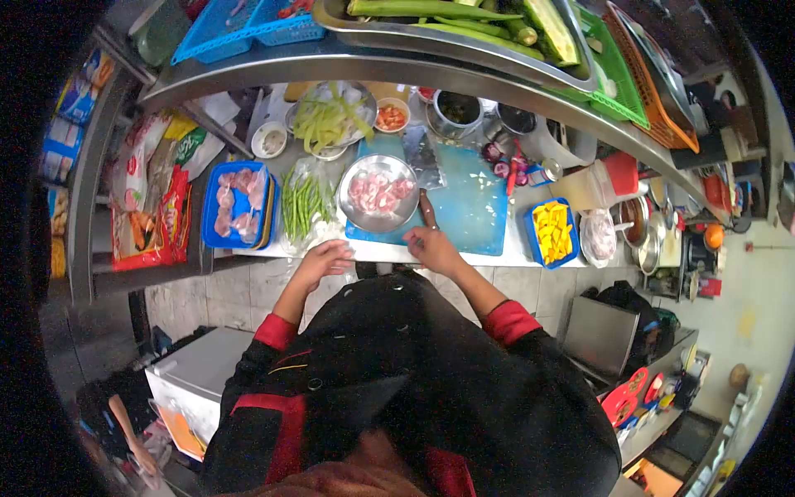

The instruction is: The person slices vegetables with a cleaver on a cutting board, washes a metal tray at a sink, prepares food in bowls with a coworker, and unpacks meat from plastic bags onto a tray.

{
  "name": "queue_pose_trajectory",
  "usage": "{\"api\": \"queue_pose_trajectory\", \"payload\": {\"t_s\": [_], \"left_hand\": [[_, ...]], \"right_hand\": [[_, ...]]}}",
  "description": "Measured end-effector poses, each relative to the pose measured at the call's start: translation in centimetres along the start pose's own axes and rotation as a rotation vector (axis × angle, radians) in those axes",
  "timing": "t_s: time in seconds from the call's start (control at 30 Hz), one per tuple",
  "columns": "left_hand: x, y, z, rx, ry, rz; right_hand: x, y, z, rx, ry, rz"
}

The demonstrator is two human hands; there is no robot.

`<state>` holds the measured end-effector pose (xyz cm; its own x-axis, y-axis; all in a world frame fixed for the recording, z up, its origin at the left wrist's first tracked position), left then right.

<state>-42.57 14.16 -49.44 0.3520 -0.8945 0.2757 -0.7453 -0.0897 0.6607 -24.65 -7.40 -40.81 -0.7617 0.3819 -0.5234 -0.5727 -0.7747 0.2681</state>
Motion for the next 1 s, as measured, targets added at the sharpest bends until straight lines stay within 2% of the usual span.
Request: {"api": "queue_pose_trajectory", "payload": {"t_s": [0.07, 0.1, 0.17, 0.2, 0.23, 0.3, 0.33, 0.37, 0.43, 0.5, 0.53, 0.57, 0.6, 0.67, 0.73, 0.8, 0.87, 0.97, 1.0], "left_hand": [[-1.6, 2.4, 1.1, 0.058, 0.058, -0.094], [-2.1, 3.5, 1.8, 0.059, 0.072, -0.125], [-3.3, 5.3, 3.6, 0.067, 0.172, -0.266], [-3.7, 6.1, 4.8, 0.087, 0.231, -0.326], [-3.4, 7.0, 5.3, 0.069, 0.201, -0.377], [-3.3, 8.5, 7.6, 0.084, 0.218, -0.455], [-2.6, 9.5, 8.2, 0.130, 0.261, -0.458], [-3.1, 9.6, 10.8, 0.053, 0.244, -0.477], [-1.9, 11.6, 12.0, 0.066, 0.166, -0.547], [0.5, 14.4, 12.1, 0.150, 0.052, -0.588], [1.0, 15.1, 13.3, 0.159, 0.026, -0.592], [1.0, 15.9, 14.8, 0.088, -0.148, -0.629], [1.0, 16.2, 15.4, 0.017, -0.317, -0.667], [2.7, 17.2, 14.6, 0.039, -0.364, -0.708], [3.9, 18.2, 13.8, 0.053, -0.445, -0.762], [3.5, 18.1, 13.7, 0.101, -0.405, -0.766], [2.4, 17.2, 14.2, 0.181, -0.258, -0.716], [1.7, 15.3, 13.1, 0.316, 0.219, -0.617], [1.7, 15.3, 13.0, 0.232, 0.363, -0.682]], "right_hand": [[-0.6, -1.9, -1.6, -0.011, 0.092, -0.082], [-0.5, -3.1, -2.2, -0.029, 0.087, -0.053], [-0.3, -5.1, -5.0, 0.195, 0.287, 0.056], [0.8, -5.2, -7.3, 0.514, -0.072, 0.172], [1.3, -5.3, -8.1, 0.574, -0.262, 0.159], [3.2, -6.3, -9.6, 0.552, -0.499, 0.097], [4.0, -6.9, -10.4, 0.534, -0.552, 0.060], [5.0, -7.7, -11.0, 0.517, -0.603, 0.029], [6.5, -8.8, -10.9, 0.503, -0.640, 0.023], [6.6, -9.1, -7.5, 0.482, -0.632, 0.059], [6.9, -8.8, -6.2, 0.567, -0.665, 0.083], [7.5, -8.5, -5.5, 0.652, -0.696, 0.114], [8.0, -8.9, -5.0, 0.636, -0.713, 0.115], [8.6, -9.6, -5.4, 0.667, -0.781, 0.045], [8.2, -10.6, -6.1, 0.594, -0.725, 0.001], [7.4, -11.0, -7.1, 0.524, -0.661, -0.049], [6.6, -11.2, -8.4, 0.466, -0.735, -0.061], [8.2, -12.6, -11.0, 0.421, -0.764, 0.102], [8.9, -13.2, -11.5, 0.412, -0.744, 0.117]]}}
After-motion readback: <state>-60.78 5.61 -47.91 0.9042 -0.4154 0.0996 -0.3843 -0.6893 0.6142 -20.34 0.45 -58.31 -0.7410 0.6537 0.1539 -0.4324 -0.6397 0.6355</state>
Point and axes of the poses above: each hand's wrist, its own y-axis away from the middle knuckle, its own x-axis out of the palm, z = x × y, the point moved 7 cm from there along -y, towards the middle knuckle
